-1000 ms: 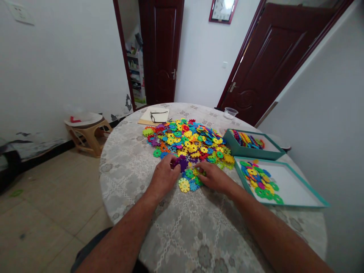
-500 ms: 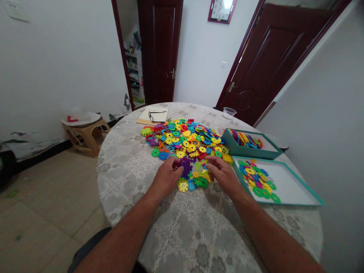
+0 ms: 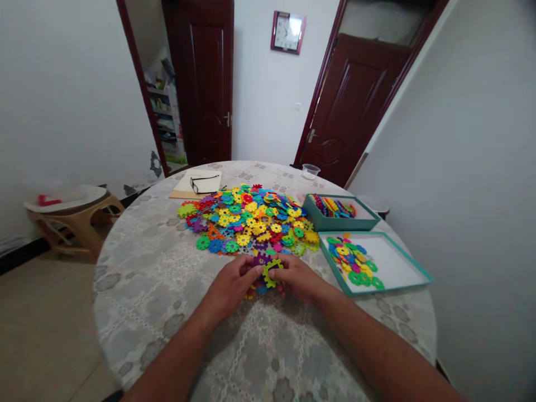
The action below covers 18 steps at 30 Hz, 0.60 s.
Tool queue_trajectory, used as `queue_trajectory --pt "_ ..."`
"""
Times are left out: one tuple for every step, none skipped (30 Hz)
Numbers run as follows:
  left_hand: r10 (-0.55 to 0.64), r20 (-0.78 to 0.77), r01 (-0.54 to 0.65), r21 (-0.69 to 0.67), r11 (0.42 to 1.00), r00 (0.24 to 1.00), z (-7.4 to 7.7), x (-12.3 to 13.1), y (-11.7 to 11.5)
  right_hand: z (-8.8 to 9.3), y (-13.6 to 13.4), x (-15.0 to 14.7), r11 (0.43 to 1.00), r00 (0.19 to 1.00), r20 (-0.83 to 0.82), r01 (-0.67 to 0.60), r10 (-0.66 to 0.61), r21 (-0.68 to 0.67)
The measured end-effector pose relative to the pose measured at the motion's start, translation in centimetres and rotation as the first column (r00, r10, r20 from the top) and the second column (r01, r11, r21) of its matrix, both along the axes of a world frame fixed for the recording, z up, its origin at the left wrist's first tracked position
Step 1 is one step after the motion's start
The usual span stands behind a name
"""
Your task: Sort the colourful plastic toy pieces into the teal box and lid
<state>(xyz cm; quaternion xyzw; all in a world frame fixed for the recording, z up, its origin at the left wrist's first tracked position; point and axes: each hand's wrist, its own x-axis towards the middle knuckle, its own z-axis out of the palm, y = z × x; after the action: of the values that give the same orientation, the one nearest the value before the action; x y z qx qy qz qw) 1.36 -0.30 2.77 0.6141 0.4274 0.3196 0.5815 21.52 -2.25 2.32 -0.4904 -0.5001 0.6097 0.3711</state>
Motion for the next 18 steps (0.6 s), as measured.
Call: queue_trajectory --pt "-0.012 -0.023 0.012 0.007 1.000 1.000 0.1 0.0 -0.1 0.4 0.2 0.6 1.000 1.000 0.029 0.009 -0.009 0.019" --pt "-0.011 -0.046 0.012 0.019 1.000 0.999 0.1 0.0 -0.2 0.8 0.4 1.3 0.998 0.997 0.071 0.030 -0.033 0.052" --pt "0.000 -0.067 0.002 0.035 0.999 0.998 0.1 -0.1 -0.3 1.4 0.8 2.3 0.993 0.989 0.123 0.064 -0.076 0.099" --pt "0.019 -0.088 -0.014 0.054 0.998 0.996 0.1 -0.2 -0.3 2.0 1.4 3.6 0.981 0.973 0.182 0.111 -0.139 0.158" --pt "0.041 -0.107 -0.033 0.078 0.996 0.993 0.1 -0.3 -0.3 2.7 2.1 5.0 0.960 0.945 0.241 0.166 -0.220 0.225" --pt "0.063 -0.126 -0.050 0.104 0.993 0.990 0.0 -0.5 -0.2 3.4 2.8 6.6 0.927 0.902 0.300 0.219 -0.312 0.304" --pt "0.082 -0.141 -0.063 0.132 0.989 0.987 -0.1 -0.6 -0.2 4.1 3.7 8.3 0.890 0.840 0.365 0.262 -0.401 0.374" --pt "0.095 -0.154 -0.070 0.157 0.985 0.983 -0.1 -0.7 -0.1 4.7 4.6 10.0 0.848 0.752 0.432 0.315 -0.497 0.427" --pt "0.105 -0.167 -0.074 0.178 0.981 0.980 -0.2 -0.8 0.0 5.3 5.6 11.7 0.812 0.656 0.495 0.358 -0.570 0.462" --pt "0.112 -0.180 -0.076 0.196 0.978 0.977 -0.2 -0.9 0.1 5.8 6.5 13.3 0.792 0.603 0.519 0.387 -0.605 0.473" --pt "0.115 -0.194 -0.073 0.209 0.975 0.974 -0.3 -0.9 0.2 6.2 7.4 14.7 0.772 0.559 0.534 0.415 -0.634 0.482" --pt "0.113 -0.207 -0.067 0.220 0.973 0.972 -0.3 -0.9 0.3 6.6 8.2 16.0 0.755 0.521 0.546 0.441 -0.656 0.486" --pt "0.111 -0.221 -0.058 0.232 0.971 0.969 -0.4 -0.9 0.3 6.8 8.9 17.1 0.739 0.493 0.551 0.467 -0.673 0.485" --pt "0.107 -0.234 -0.048 0.245 0.968 0.966 -0.5 -0.9 0.4 6.9 9.5 18.1 0.724 0.467 0.555 0.492 -0.689 0.484" --pt "0.105 -0.246 -0.039 0.259 0.965 0.964 -0.6 -0.9 0.4 7.0 10.0 18.8 0.710 0.448 0.555 0.515 -0.701 0.481" --pt "0.102 -0.256 -0.030 0.273 0.961 0.961 -0.7 -0.9 0.4 6.9 10.4 19.4 0.698 0.438 0.550 0.534 -0.711 0.477" --pt "0.103 -0.261 -0.025 0.289 0.957 0.960 -0.8 -0.9 0.4 6.8 10.7 19.8 0.689 0.439 0.538 0.546 -0.720 0.477" --pt "0.105 -0.264 -0.021 0.302 0.953 0.959 -0.9 -0.9 0.4 6.6 10.9 20.1 0.681 0.448 0.517 0.554 -0.729 0.480"
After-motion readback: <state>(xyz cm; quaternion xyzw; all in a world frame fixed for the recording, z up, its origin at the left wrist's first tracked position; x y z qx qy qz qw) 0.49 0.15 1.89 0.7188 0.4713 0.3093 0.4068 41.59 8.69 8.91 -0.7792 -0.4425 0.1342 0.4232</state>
